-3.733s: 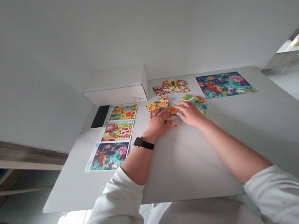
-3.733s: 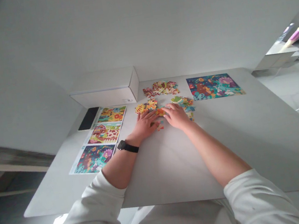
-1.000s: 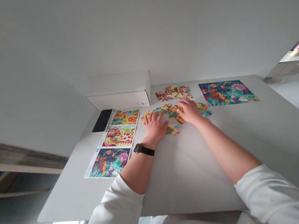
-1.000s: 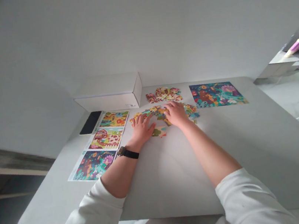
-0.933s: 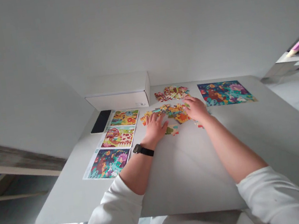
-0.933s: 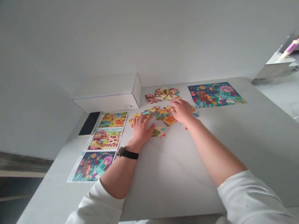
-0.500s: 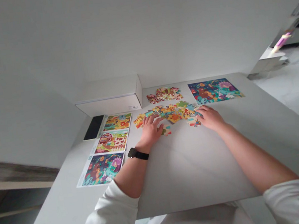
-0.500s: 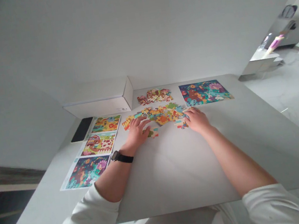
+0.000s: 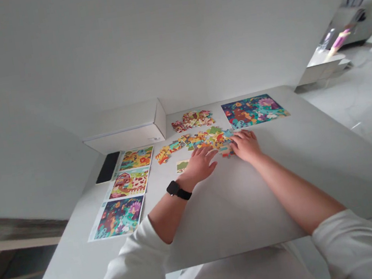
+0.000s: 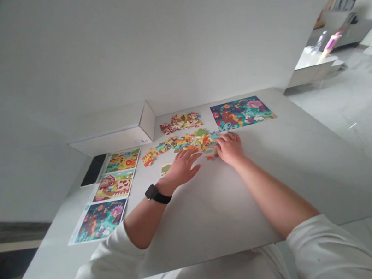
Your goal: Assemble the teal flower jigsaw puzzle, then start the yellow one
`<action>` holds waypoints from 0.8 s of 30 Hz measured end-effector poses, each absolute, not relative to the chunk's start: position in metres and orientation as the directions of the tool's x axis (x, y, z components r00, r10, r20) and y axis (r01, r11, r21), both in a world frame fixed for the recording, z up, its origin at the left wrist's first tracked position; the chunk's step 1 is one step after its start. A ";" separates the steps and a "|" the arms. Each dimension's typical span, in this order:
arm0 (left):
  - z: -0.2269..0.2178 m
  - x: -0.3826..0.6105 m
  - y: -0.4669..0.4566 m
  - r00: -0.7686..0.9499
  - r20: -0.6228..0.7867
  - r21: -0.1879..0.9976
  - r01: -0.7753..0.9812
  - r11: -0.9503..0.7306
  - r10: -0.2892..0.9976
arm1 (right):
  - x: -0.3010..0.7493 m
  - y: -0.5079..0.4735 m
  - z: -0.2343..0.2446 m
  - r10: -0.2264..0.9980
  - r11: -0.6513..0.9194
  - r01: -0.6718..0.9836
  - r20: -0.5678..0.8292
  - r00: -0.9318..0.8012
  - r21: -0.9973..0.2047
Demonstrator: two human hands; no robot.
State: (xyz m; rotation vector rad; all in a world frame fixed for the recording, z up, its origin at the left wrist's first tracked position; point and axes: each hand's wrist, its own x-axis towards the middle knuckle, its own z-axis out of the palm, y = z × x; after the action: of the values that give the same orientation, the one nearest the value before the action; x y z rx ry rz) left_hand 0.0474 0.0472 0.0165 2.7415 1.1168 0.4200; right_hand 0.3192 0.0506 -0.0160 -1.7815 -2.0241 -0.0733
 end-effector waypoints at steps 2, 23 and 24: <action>0.014 0.061 0.051 0.677 0.180 0.232 0.676 -0.699 0.714 | 0.325 0.051 -0.017 0.930 0.128 0.954 0.366 -0.021 -0.271; 0.018 0.110 0.048 0.575 0.215 0.352 0.709 -0.612 0.790 | 0.326 0.052 -0.012 0.907 0.251 0.884 0.416 -0.071 -0.395; 0.019 0.112 0.040 0.578 0.215 0.359 0.703 -0.614 0.787 | 0.327 0.053 -0.012 0.905 0.259 0.878 0.420 -0.075 -0.402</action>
State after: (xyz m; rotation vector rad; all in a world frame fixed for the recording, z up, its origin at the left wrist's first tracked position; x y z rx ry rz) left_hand 0.1123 0.0397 0.0188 2.5752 1.2382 0.5227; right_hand 0.3267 0.0529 -0.0119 -1.6108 -1.9412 0.0573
